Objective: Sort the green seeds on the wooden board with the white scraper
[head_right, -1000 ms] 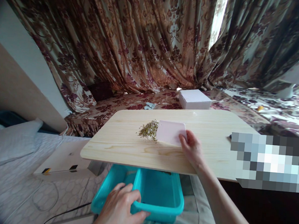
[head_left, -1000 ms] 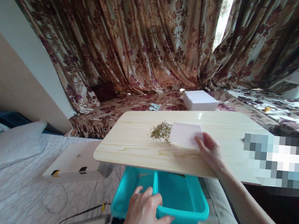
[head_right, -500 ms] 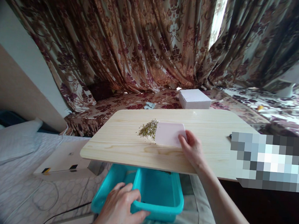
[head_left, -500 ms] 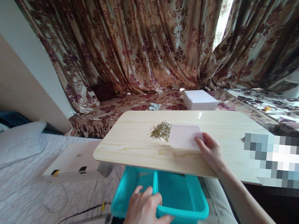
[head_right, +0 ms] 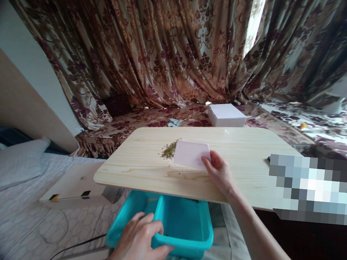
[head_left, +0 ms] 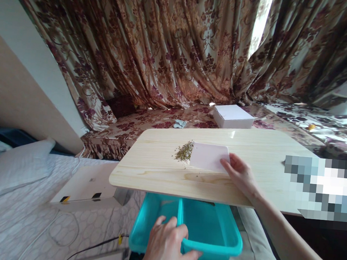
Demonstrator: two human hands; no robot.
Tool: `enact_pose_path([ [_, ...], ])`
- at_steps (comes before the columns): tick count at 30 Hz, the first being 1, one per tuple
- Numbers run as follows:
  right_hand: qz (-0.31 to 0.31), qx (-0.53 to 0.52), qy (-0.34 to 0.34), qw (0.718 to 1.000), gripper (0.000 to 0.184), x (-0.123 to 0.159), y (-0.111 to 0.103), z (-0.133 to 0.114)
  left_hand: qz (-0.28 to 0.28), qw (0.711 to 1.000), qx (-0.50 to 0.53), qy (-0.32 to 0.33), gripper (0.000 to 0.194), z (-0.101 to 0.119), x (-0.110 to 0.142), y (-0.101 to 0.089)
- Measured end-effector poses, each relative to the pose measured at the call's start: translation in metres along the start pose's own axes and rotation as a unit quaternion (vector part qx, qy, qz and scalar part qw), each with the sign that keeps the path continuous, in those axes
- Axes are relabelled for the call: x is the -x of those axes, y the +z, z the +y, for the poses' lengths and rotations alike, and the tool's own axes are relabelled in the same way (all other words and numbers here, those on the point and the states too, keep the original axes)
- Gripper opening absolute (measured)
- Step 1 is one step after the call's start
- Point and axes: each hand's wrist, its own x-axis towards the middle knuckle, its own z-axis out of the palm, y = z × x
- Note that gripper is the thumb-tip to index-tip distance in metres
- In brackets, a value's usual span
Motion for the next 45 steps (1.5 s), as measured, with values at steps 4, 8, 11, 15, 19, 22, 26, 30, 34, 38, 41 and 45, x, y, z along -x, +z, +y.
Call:
enact_pose_path([
  [4,-0.029,0.008,-0.005,1.000,0.021,-0.005,0.012,0.005,-0.003,1.000,0.001,0.001,0.013,-0.003,0.000,0.001],
  [8,-0.041,0.027,-0.010,0.999,0.021,-0.007,0.023,0.005,-0.003,1.000,0.003,0.002,0.013,-0.004,-0.001,0.003],
  [11,-0.051,0.044,-0.015,0.998,0.022,-0.004,0.024,-0.001,0.003,1.000,0.007,0.003,0.014,-0.005,-0.001,0.004],
  [15,-0.094,0.036,0.003,0.995,0.022,0.004,0.015,-0.008,0.011,1.000,0.012,0.002,0.015,-0.007,0.000,0.005],
  [19,-0.092,0.034,0.018,0.995,0.022,0.011,0.002,-0.009,0.017,1.000,0.006,0.000,0.014,-0.008,0.000,0.007],
  [22,-0.044,0.053,0.018,0.997,0.023,0.016,-0.006,-0.008,0.018,1.000,-0.008,0.000,0.012,-0.010,0.003,0.008],
  [26,-0.021,0.070,0.012,0.997,0.027,0.026,-0.009,-0.012,0.011,0.999,-0.017,-0.028,0.016,-0.016,0.011,0.003],
  [30,-0.054,0.056,0.029,0.997,0.029,0.035,-0.004,-0.026,0.009,0.998,-0.019,-0.053,0.015,-0.023,0.015,-0.005],
  [34,-0.073,0.024,0.025,0.997,0.028,0.035,0.009,-0.030,0.009,0.998,-0.017,-0.062,0.015,-0.026,0.013,-0.008],
  [38,-0.085,0.024,0.014,0.996,0.028,0.035,0.021,-0.022,0.008,0.998,-0.008,-0.063,0.016,-0.026,0.011,-0.009],
  [41,-0.124,0.002,0.034,0.992,0.029,0.043,0.019,-0.019,0.000,0.998,-0.003,-0.060,0.015,-0.025,0.010,-0.010],
  [45,-0.128,0.004,0.052,0.990,0.031,0.045,0.000,-0.018,-0.006,0.999,0.012,-0.052,0.019,-0.017,0.009,-0.009],
])
